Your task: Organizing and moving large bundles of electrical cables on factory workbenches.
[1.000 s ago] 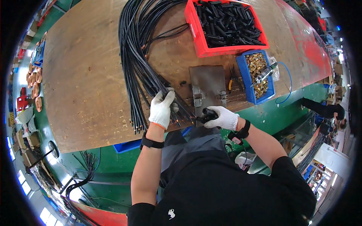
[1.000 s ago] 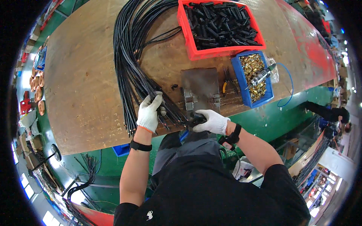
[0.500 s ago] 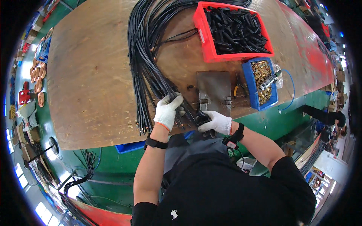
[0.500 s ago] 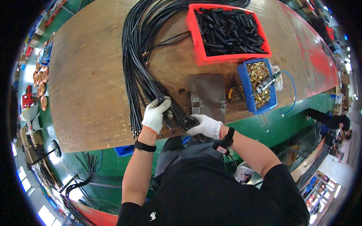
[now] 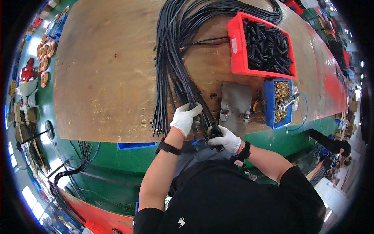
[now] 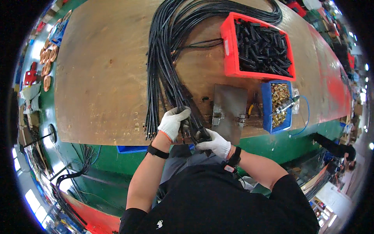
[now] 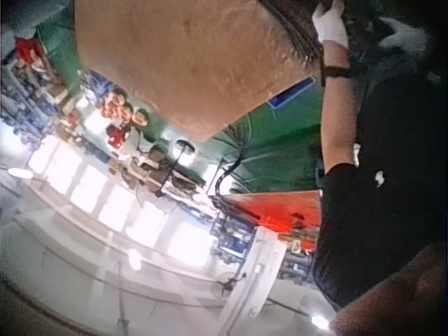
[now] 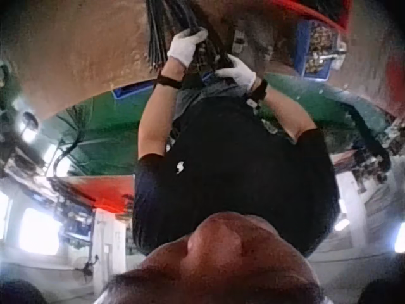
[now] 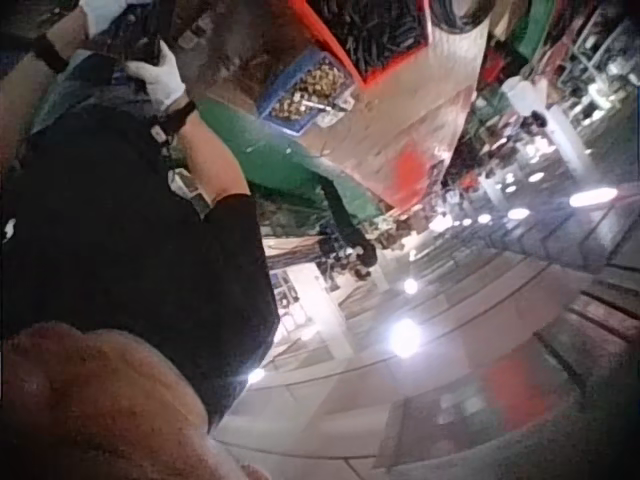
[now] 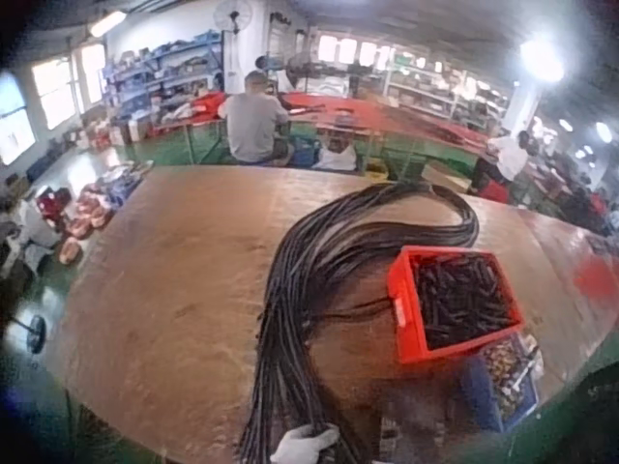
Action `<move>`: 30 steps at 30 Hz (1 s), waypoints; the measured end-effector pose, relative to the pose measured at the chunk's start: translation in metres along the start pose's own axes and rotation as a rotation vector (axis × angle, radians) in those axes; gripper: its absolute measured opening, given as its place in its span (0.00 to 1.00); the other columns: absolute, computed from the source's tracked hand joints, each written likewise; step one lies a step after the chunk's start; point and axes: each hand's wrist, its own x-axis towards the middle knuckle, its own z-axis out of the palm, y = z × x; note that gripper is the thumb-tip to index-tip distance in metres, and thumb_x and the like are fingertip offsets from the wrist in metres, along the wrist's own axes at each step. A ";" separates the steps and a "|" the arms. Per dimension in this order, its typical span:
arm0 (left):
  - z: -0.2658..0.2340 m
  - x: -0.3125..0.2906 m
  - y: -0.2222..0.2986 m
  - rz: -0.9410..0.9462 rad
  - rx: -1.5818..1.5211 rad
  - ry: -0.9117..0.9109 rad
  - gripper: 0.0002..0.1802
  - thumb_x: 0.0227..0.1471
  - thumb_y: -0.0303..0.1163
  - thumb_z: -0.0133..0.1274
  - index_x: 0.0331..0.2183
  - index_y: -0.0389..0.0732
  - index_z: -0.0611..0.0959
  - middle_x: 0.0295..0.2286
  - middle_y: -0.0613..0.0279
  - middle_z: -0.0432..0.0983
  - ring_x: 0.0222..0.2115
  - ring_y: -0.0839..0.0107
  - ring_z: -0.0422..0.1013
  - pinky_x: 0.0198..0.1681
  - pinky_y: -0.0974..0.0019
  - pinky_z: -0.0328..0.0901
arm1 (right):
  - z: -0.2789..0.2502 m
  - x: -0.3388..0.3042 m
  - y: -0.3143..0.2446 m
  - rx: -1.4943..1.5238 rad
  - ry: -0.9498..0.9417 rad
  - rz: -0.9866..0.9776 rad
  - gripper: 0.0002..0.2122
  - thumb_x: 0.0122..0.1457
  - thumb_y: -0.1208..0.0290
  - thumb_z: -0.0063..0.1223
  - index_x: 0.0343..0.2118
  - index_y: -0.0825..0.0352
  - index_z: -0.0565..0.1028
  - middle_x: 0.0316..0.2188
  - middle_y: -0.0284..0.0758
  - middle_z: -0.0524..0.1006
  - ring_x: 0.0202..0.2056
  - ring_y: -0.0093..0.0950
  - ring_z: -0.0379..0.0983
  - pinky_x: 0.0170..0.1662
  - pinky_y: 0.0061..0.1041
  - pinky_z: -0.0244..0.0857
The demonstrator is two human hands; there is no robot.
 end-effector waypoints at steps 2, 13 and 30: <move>-0.004 -0.002 -0.001 -0.016 -0.026 0.003 0.09 0.62 0.32 0.66 0.43 0.40 0.89 0.30 0.68 0.84 0.23 0.79 0.75 0.28 0.72 0.69 | 0.009 0.004 0.002 -0.148 0.045 -0.068 0.20 0.57 0.73 0.71 0.51 0.67 0.75 0.41 0.30 0.80 0.42 0.20 0.76 0.49 0.25 0.72; -0.015 -0.007 0.011 -0.080 -0.051 -0.098 0.11 0.63 0.37 0.65 0.42 0.40 0.87 0.31 0.65 0.84 0.25 0.78 0.76 0.27 0.71 0.70 | 0.031 0.022 0.015 -0.224 0.211 -0.251 0.18 0.55 0.79 0.70 0.47 0.65 0.75 0.39 0.28 0.77 0.40 0.20 0.74 0.47 0.26 0.72; -0.030 -0.002 0.011 -0.069 0.108 -0.105 0.17 0.61 0.41 0.65 0.39 0.34 0.87 0.33 0.60 0.84 0.30 0.71 0.77 0.34 0.66 0.71 | 0.037 0.052 -0.010 -0.066 0.231 -0.267 0.18 0.56 0.78 0.71 0.48 0.66 0.76 0.40 0.31 0.82 0.43 0.21 0.78 0.50 0.28 0.73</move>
